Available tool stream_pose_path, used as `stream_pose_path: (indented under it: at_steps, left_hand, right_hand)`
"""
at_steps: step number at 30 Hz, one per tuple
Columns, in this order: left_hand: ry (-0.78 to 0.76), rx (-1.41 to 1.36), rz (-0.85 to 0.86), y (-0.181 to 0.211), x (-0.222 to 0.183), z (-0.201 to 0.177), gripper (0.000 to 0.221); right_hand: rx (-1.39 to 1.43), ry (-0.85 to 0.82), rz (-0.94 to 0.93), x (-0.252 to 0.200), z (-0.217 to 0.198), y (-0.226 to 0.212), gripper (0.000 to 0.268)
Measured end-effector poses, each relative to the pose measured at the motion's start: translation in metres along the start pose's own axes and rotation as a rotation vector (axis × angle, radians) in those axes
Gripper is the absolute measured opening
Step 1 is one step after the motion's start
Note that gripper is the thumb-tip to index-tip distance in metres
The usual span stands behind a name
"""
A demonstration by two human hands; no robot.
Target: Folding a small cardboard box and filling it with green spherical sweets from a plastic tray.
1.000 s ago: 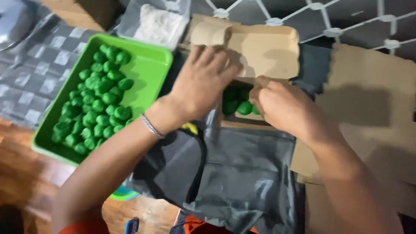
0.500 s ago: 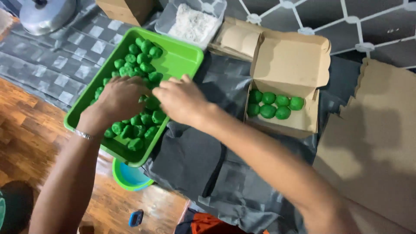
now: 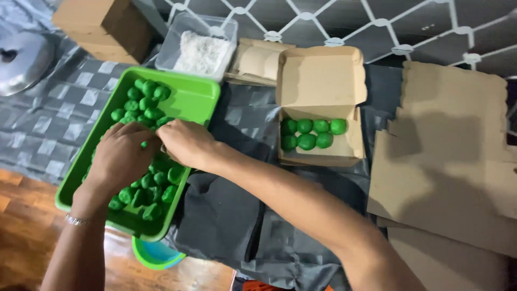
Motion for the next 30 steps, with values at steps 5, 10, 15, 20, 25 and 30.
stream_pose_path:
  at_steps: [5,10,15,20,25,30]
  left_hand:
    - [0.211,-0.134,0.135,0.06,0.009,-0.056,0.017]
    - [0.338,-0.166,0.32,0.136,0.037,-0.076,0.018]
    - [0.535,-0.163,0.667,0.232,0.07,-0.103,0.005]
    - [0.423,-0.145,0.707,0.315,0.101,-0.075,0.013]
    - [0.251,-0.028,0.687,0.357,0.112,-0.048,0.018]
    - [-0.033,0.087,0.665,0.352,0.115,-0.043,0.023]
  right_hand:
    - [-0.116,0.151,-0.149,-0.068,-0.115,-0.015,0.016]
    - [-0.134,0.07,0.04,-0.159,-0.222,0.001,0.032]
    - [-0.303,-0.156,0.371,-0.214,-0.27,0.067,0.021]
    - [-0.378,-0.272,0.595,-0.225,-0.274,0.06,0.029]
    - [-0.484,-0.357,0.611,-0.227,-0.261,0.091,0.037]
    - [-0.524,-0.399,0.642,-0.224,-0.255,0.096,0.04]
Point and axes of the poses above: each hand's wrist, its own x-axis towards the middle knuckle, its own z-axis out of the palm, y = z × x, the point moved 5 cm from there along x, towards the middle knuckle, and after that the axes turned 3 degrees about z, right-handed, at the moved point
